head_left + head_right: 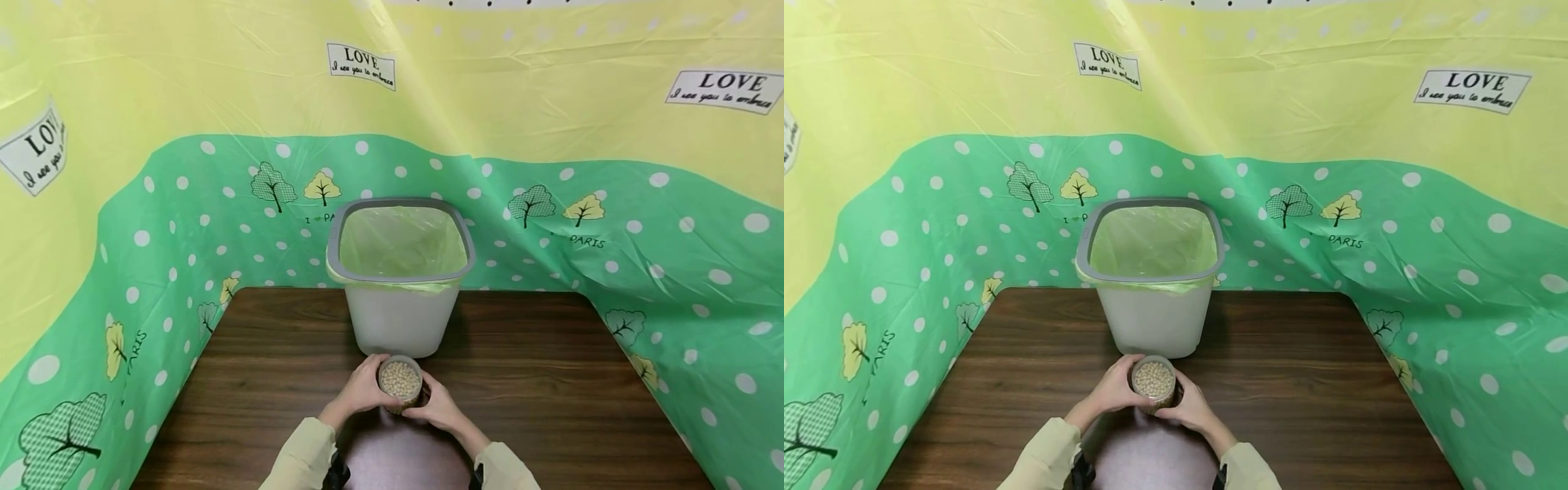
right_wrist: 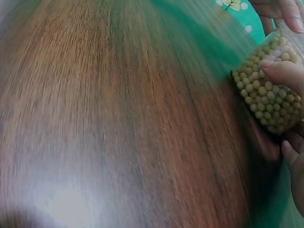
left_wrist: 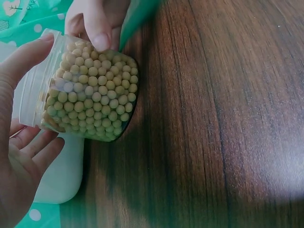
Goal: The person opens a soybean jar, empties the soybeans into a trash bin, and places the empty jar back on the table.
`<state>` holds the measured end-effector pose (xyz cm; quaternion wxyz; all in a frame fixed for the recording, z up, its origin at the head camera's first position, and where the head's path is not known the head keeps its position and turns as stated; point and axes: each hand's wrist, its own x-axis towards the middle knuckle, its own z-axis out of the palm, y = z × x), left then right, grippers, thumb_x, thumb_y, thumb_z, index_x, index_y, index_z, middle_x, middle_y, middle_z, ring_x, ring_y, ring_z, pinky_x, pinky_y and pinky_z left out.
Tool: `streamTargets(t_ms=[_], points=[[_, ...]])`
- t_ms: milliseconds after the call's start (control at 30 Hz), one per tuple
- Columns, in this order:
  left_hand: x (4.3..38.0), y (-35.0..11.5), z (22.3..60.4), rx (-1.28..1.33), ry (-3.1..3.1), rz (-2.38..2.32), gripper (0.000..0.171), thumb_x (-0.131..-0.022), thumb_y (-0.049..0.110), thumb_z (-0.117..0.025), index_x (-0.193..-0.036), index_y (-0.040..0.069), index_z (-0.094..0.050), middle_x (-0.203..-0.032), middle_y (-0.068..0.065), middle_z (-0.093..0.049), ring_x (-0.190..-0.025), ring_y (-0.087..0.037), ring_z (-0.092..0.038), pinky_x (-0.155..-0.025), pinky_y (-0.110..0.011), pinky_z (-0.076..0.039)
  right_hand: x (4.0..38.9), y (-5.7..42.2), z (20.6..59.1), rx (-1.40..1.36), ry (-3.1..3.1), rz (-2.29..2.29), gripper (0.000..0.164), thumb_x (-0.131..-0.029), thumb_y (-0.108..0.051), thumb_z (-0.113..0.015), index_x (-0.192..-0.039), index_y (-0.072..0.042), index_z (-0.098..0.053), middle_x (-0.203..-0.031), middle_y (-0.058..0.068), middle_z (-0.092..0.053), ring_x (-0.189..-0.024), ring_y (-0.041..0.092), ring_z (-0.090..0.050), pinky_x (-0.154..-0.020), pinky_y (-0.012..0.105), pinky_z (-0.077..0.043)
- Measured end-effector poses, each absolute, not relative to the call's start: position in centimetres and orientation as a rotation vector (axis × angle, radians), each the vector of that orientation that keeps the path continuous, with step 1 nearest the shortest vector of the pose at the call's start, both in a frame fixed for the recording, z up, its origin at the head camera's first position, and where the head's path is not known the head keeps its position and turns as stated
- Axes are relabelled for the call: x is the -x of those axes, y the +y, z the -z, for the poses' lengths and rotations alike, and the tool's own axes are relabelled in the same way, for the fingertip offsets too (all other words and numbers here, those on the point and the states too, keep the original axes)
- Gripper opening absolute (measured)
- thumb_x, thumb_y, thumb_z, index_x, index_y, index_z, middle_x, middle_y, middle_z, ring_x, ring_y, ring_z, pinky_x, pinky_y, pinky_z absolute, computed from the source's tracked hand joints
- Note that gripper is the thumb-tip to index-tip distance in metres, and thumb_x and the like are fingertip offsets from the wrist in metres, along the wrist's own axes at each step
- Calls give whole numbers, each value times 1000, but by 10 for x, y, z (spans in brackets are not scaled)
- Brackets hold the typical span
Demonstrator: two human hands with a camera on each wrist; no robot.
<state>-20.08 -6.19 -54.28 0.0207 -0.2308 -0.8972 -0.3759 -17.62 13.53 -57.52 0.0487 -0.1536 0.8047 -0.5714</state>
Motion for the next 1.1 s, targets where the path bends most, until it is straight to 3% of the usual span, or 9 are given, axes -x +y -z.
streamTargets(t_ms=[233, 500, 667, 900, 1100], points=[[201, -62, 542, 685, -2786, 1196, 83, -53, 45, -83, -120, 7, -52, -111, -4, -56, -101, -21, -54, -85, -38, -45, 170, 124, 551, 421, 2464, 1744, 76, -64, -9, -81, -128, 3, -44, -121, 18, -52, -110, 30, -49, -89, 35, -42], [202, -62, 540, 668, -2760, 1241, 81, -52, 45, -84, -117, 6, -54, -108, -3, -57, -99, -21, -55, -84, -37, -46, 174, 126, 554, 470, 2429, 1794, 77, -65, -9, -81, -131, 2, -42, -123, 18, -51, -109, 31, -50, -86, 32, -44], [195, -65, 526, 676, -2712, 1387, 79, -56, 43, -84, -120, 6, -53, -110, -2, -56, -98, -18, -55, -81, -32, -47, 177, 132, 558, 544, 2467, 1756, 79, -65, -18, -82, -133, -10, -43, -125, 10, -51, -111, 22, -50, -89, 29, -42], [185, -67, 494, 712, -2564, 1522, 77, -57, 39, -85, -120, 7, -53, -110, -1, -55, -98, -17, -54, -77, -26, -49, 182, 139, 534, 716, 2568, 1706, 82, -62, -27, -84, -133, -23, -43, -125, -2, -50, -113, 17, -47, -94, 39, -38], [184, -66, 479, 732, -2463, 1697, 76, -58, 26, -86, -121, 4, -51, -108, -5, -55, -96, -21, -55, -73, -24, -51, 175, 137, 494, 830, 2598, 1709, 80, -62, -16, -84, -132, -10, -45, -121, 5, -52, -108, 16, -48, -90, 32, -41]])
